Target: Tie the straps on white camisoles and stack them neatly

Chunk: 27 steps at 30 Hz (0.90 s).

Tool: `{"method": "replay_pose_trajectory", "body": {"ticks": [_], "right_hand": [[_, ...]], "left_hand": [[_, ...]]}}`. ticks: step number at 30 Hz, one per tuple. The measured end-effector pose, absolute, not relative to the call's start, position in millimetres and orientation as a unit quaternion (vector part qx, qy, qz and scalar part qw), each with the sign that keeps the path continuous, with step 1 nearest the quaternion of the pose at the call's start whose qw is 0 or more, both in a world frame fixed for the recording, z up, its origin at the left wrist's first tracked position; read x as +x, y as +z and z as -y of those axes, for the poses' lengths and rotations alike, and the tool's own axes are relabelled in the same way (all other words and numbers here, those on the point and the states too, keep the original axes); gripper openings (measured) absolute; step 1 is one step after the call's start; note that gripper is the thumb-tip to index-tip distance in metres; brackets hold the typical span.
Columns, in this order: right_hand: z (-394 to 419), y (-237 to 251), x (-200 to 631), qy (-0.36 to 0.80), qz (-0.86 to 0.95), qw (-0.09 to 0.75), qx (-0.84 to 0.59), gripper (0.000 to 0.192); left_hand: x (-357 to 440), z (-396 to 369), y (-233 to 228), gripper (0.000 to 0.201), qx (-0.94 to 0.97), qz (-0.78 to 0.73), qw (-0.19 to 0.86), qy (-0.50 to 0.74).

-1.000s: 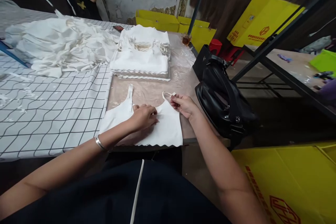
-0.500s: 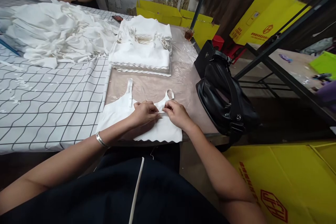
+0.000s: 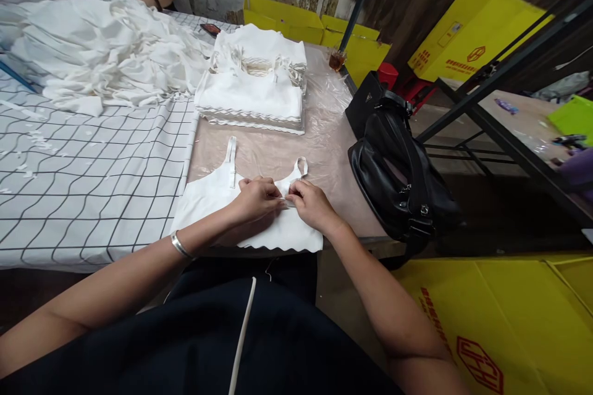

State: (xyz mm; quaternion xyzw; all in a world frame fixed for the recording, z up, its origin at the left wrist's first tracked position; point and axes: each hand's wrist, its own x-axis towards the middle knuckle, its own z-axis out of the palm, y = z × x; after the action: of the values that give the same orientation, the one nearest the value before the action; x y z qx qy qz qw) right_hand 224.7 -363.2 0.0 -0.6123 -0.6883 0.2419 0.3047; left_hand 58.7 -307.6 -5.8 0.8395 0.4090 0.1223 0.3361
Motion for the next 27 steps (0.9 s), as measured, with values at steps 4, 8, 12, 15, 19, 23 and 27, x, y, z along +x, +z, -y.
{"method": "replay_pose_trajectory", "body": {"ticks": [4, 8, 12, 15, 19, 23, 27], "right_hand": [[361.5, -3.4, 217.2, 0.259, 0.649, 0.338, -0.631, 0.011], [359.7, -4.2, 211.8, 0.412, 0.495, 0.436, -0.629, 0.014], [333.2, 9.0, 219.6, 0.603, 0.284, 0.506, -0.547, 0.02], [288.8, 23.3, 236.0, 0.615, 0.235, 0.511, -0.552, 0.015], [230.9, 32.7, 255.0, 0.574, 0.24, 0.459, -0.635, 0.012], [207.2, 24.5, 257.3, 0.567, 0.27, 0.337, -0.701, 0.012], [207.2, 17.7, 264.0, 0.479, 0.35, 0.281, -0.755, 0.011]], "left_hand": [[60.7, 309.3, -4.1, 0.018, 0.846, -0.413, 0.317, 0.114], [49.2, 331.4, -9.5, 0.024, 0.89, -0.389, 0.167, 0.17], [28.6, 364.0, -30.3, 0.056, 0.966, -0.188, 0.099, 0.149], [19.8, 374.5, -45.3, 0.07, 0.98, -0.126, 0.105, 0.111], [20.0, 371.4, -50.9, 0.074, 0.984, -0.121, 0.1, 0.087], [25.2, 369.1, -46.6, 0.07, 0.985, -0.115, 0.104, 0.075], [16.2, 368.8, -34.7, 0.065, 0.968, -0.162, 0.147, 0.125]]}}
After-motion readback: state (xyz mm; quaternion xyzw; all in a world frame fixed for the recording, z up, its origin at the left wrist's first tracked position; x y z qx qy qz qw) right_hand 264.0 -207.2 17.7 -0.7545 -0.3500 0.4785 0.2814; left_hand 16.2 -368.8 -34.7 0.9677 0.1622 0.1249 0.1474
